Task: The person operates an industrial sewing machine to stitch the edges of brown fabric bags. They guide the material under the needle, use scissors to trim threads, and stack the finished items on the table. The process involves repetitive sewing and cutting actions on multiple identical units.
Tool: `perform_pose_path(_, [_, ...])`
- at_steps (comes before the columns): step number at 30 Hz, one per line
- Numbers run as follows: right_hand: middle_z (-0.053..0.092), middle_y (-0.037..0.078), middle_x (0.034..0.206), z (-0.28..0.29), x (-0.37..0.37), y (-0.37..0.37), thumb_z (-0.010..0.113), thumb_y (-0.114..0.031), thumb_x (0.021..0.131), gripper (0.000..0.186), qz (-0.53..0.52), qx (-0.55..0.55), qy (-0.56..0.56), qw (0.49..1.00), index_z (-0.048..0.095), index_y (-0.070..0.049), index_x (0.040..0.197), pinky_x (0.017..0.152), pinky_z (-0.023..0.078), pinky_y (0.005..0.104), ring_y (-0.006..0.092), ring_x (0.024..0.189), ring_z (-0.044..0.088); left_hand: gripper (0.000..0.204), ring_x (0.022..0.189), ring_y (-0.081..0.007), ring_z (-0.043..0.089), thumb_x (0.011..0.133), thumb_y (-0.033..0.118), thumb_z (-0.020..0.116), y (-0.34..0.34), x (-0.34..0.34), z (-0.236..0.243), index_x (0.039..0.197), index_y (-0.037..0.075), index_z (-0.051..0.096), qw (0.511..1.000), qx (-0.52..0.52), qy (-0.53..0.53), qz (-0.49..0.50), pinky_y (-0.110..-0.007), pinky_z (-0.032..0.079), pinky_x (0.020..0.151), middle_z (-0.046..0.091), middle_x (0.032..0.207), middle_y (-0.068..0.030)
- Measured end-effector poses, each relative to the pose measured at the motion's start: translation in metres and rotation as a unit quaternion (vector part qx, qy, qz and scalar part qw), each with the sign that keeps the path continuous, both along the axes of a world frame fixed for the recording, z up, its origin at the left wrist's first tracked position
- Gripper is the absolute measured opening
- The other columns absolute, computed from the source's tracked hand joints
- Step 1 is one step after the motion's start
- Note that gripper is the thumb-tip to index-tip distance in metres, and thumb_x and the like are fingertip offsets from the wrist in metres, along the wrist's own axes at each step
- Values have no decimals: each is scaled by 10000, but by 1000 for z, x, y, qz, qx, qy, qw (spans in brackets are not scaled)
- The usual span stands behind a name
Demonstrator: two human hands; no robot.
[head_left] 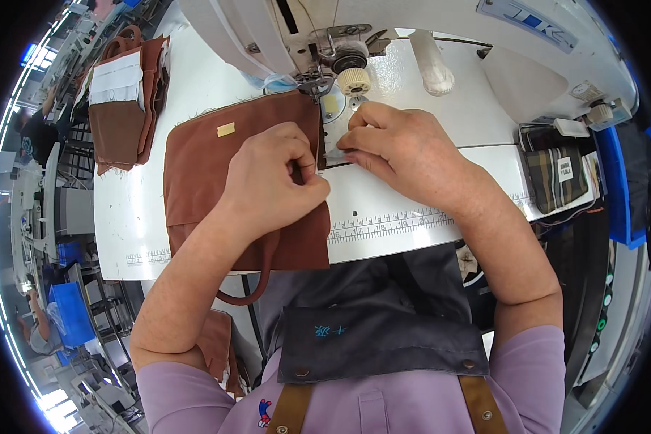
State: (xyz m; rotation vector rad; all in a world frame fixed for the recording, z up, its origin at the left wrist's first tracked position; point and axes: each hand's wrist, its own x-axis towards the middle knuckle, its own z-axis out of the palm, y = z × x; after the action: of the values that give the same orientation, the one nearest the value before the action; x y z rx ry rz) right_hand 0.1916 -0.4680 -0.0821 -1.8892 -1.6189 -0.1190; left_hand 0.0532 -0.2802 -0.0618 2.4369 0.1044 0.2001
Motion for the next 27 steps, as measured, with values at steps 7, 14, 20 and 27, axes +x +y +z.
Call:
perform_pose_path(7, [629,86,916,2,-6,0,658,-108,789,72,10,-23,-93,995,690,-65,836,632,566,408,276,750,702,90,812,-160,636,757,-6,733,10,-6,3,841,9,706,999,-22,-21,-27,-284,501,698,678,995,-55])
perform_pose_path(14, [615,81,903,3,-7,1,675,-112,786,81,13,-19,-95,995,693,-56,842,612,561,391,258,747,695,165,1090,-276,700,854,11,766,16,-16,-14,1017,31,779,981,104,-126,-104,-388,557,942,730,1209,-100])
perform_pose_path(20, [616,73,917,3,-8,1,691,-117,786,108,13,-20,-93,995,705,-59,875,594,557,385,248,734,691,208,1281,-309,644,863,8,757,16,-17,-21,1068,42,768,984,84,-113,-104,-491,483,1122,714,1284,-115])
perform_pose_path(27, [629,47,923,3,-8,1,757,-126,819,104,-1,-32,-99,995,722,-76,903,577,542,373,225,687,667,215,1302,-306,635,870,15,747,17,-16,-21,1082,44,762,987,63,-102,-104,-511,468,1140,708,1307,-114])
